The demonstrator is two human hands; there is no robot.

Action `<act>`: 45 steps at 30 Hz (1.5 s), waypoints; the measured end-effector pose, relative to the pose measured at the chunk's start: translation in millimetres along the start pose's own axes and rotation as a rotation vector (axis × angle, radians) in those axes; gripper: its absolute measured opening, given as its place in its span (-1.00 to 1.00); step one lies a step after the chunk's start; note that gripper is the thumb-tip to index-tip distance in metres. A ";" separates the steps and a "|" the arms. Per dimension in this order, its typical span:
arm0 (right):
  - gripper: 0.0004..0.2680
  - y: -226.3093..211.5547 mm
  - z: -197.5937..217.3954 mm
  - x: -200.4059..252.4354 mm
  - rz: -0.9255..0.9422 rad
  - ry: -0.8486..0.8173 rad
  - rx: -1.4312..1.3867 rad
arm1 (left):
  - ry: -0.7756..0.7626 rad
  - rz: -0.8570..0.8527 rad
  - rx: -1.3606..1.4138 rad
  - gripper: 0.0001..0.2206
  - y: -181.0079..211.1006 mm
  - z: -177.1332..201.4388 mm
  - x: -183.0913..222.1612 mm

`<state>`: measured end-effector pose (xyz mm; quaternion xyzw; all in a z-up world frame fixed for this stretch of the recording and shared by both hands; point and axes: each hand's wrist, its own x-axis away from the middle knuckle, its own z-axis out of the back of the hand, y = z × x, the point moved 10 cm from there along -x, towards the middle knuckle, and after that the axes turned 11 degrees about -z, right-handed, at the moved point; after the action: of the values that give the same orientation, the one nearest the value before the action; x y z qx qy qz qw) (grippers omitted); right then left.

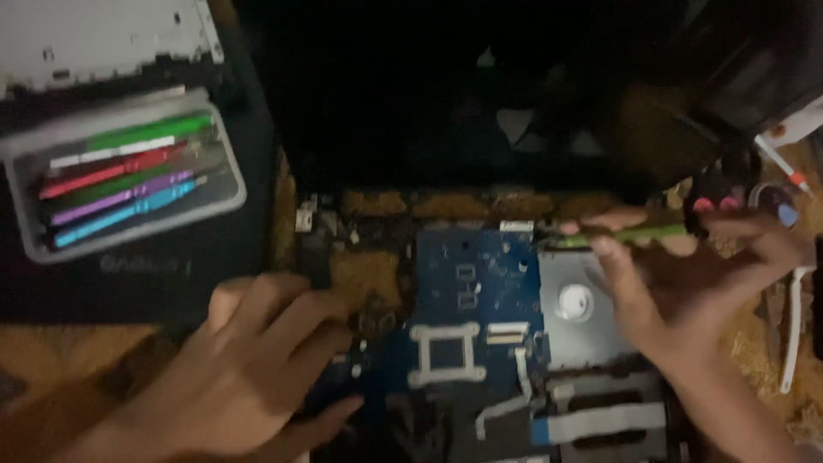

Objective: Disassembling a laptop by removing the optical drive and motherboard to access internal components.

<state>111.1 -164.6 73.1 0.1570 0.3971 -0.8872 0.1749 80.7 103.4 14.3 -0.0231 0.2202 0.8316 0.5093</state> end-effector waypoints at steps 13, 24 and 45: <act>-0.45 -5.0 7.5 25.7 0.096 0.016 0.639 | 0.219 -0.239 -0.176 -0.62 32.7 23.5 0.7; -0.48 -28.0 -2.5 8.9 0.070 -0.113 0.257 | 0.205 -0.227 -0.207 -0.63 33.7 21.1 1.9; -0.44 32.5 -7.1 25.4 0.013 -0.121 0.153 | 0.261 -0.295 -0.172 -0.59 40.4 32.1 8.4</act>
<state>103.6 -184.2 36.9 0.1186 0.3158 -0.9216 0.1920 47.9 107.5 54.9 -0.2061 0.2068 0.7539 0.5886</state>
